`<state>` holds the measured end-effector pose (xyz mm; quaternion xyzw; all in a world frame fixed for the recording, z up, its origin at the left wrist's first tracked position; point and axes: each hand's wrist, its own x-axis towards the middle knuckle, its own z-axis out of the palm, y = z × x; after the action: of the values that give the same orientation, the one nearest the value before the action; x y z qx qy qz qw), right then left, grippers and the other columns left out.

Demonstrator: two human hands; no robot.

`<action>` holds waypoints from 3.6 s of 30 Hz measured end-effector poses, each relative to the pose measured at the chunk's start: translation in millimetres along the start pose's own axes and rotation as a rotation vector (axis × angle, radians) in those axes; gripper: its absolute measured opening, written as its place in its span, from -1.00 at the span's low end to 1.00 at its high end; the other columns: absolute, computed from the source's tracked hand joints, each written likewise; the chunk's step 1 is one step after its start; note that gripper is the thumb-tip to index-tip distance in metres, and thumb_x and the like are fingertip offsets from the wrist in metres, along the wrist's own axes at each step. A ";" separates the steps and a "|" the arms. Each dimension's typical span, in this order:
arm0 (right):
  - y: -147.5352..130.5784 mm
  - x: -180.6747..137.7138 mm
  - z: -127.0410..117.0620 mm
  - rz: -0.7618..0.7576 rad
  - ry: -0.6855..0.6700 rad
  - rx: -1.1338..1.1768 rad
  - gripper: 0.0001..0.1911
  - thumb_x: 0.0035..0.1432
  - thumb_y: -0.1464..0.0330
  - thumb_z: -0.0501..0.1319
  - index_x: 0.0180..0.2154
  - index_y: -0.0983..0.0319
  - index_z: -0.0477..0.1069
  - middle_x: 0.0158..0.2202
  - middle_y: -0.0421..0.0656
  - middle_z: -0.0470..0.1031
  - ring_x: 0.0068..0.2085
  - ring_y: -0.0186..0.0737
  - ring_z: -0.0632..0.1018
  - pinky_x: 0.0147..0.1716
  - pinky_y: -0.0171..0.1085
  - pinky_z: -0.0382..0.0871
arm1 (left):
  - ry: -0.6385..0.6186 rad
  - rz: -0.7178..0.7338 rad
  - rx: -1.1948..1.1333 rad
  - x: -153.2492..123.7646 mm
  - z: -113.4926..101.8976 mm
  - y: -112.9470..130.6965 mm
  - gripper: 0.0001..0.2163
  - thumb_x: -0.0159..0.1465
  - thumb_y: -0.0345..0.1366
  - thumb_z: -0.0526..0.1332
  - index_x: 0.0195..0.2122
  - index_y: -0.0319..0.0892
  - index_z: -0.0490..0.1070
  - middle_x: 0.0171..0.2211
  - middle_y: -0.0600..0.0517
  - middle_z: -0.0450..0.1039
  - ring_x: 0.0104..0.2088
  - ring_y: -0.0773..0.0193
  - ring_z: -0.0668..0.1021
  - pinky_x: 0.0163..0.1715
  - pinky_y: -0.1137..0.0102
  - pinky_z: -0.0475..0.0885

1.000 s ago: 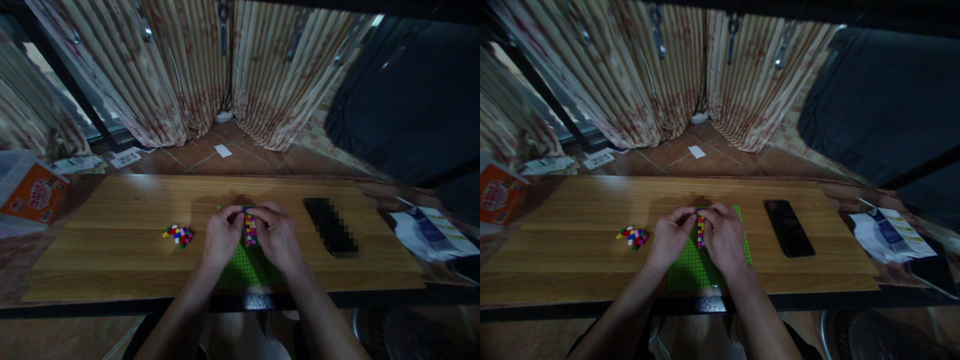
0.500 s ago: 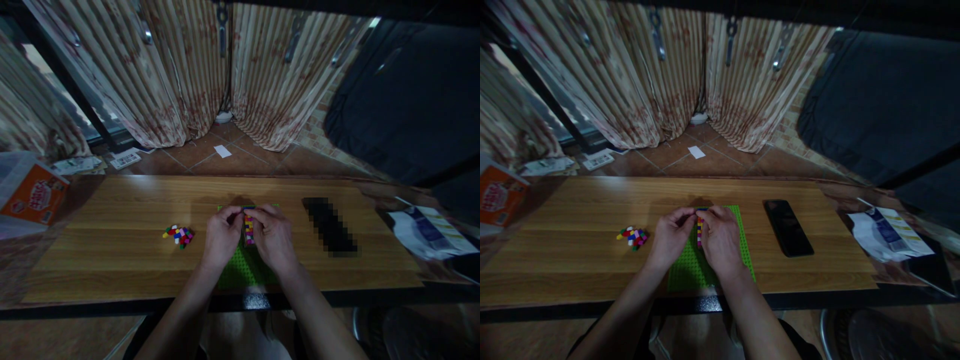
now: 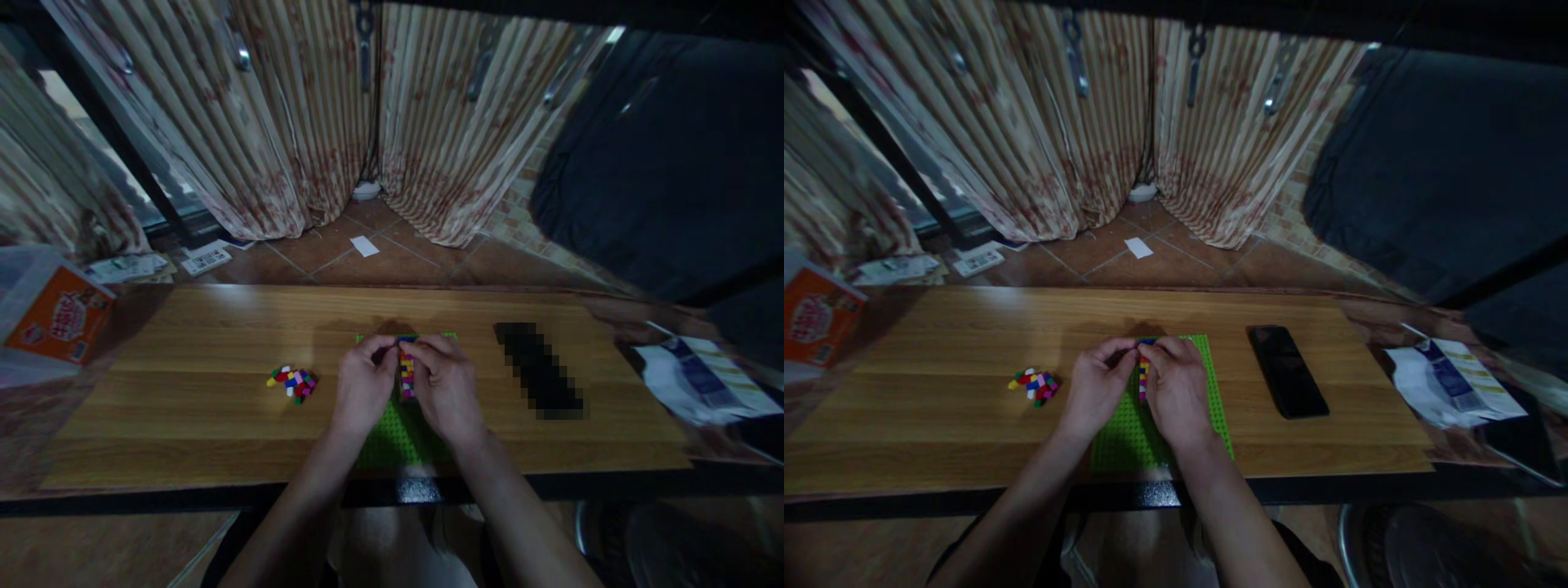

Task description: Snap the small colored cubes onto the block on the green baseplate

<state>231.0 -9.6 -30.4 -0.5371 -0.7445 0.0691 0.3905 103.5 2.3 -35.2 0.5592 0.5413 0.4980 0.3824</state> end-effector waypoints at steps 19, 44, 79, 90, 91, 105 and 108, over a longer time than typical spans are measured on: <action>-5.5 7.9 -12.5 0.244 0.091 0.350 -0.78 0.27 0.35 0.15 -0.13 0.18 0.55 -0.19 -0.08 0.61 -0.16 -0.15 0.60 -0.12 -0.14 0.47 | -0.054 -0.035 -0.272 4.7 -15.2 7.3 -0.78 0.16 -0.36 0.28 -0.16 -0.18 0.56 -0.23 -0.01 0.60 -0.25 0.27 0.61 -0.13 0.33 0.51; -5.2 9.3 -17.8 0.102 0.085 0.136 -0.80 0.29 0.37 0.15 -0.21 0.18 0.57 -0.26 -0.11 0.59 -0.19 -0.14 0.57 -0.14 -0.16 0.44 | 0.130 -0.008 -0.223 3.6 -10.4 3.9 -0.77 0.12 -0.36 0.33 -0.16 -0.20 0.54 -0.27 0.00 0.61 -0.27 0.29 0.61 -0.17 0.38 0.51; 4.8 8.8 -12.1 0.087 -0.007 0.038 -0.83 0.24 0.38 0.19 -0.34 0.19 0.57 -0.30 -0.11 0.52 -0.23 -0.13 0.51 -0.17 -0.15 0.38 | -0.068 -0.049 -0.074 1.9 -6.3 0.1 -0.83 0.17 -0.42 0.20 -0.26 -0.16 0.56 -0.29 0.02 0.61 -0.27 0.25 0.61 -0.17 0.37 0.47; 4.1 7.4 -15.5 0.074 -0.001 0.148 -0.78 0.22 0.47 0.14 -0.25 0.21 0.58 -0.27 -0.09 0.51 -0.19 -0.14 0.52 -0.16 -0.16 0.41 | -0.078 -0.065 -0.063 1.3 -7.0 3.8 -0.84 0.19 -0.44 0.19 -0.26 -0.20 0.56 -0.27 0.01 0.61 -0.26 0.27 0.60 -0.16 0.39 0.47; 4.6 6.9 -14.9 0.063 -0.004 0.140 -0.76 0.21 0.48 0.13 -0.25 0.20 0.58 -0.26 -0.09 0.51 -0.19 -0.14 0.52 -0.16 -0.16 0.42 | -0.079 -0.065 -0.065 1.2 -7.0 3.7 -0.83 0.19 -0.44 0.19 -0.26 -0.20 0.55 -0.27 0.01 0.61 -0.26 0.27 0.60 -0.16 0.39 0.47; 6.7 3.9 -9.1 0.035 -0.001 0.064 -0.67 0.21 0.51 0.07 -0.26 0.17 0.60 -0.27 -0.08 0.53 -0.21 -0.12 0.52 -0.17 -0.14 0.42 | -0.078 -0.051 -0.073 1.2 -6.2 -0.2 -0.82 0.19 -0.43 0.19 -0.23 -0.21 0.56 -0.25 -0.03 0.60 -0.24 0.24 0.60 -0.14 0.35 0.46; 7.2 3.2 -9.3 0.025 -0.012 0.058 -0.68 0.21 0.51 0.08 -0.24 0.18 0.60 -0.26 -0.07 0.55 -0.19 -0.10 0.52 -0.13 -0.12 0.41 | -0.075 -0.056 -0.078 1.9 -6.5 -0.8 -0.82 0.18 -0.44 0.20 -0.24 -0.21 0.56 -0.26 -0.02 0.61 -0.25 0.24 0.60 -0.14 0.35 0.46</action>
<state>242.1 -6.8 -26.2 -0.5344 -0.7379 0.0987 0.4003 96.8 3.6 -34.3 0.5466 0.5222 0.4868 0.4377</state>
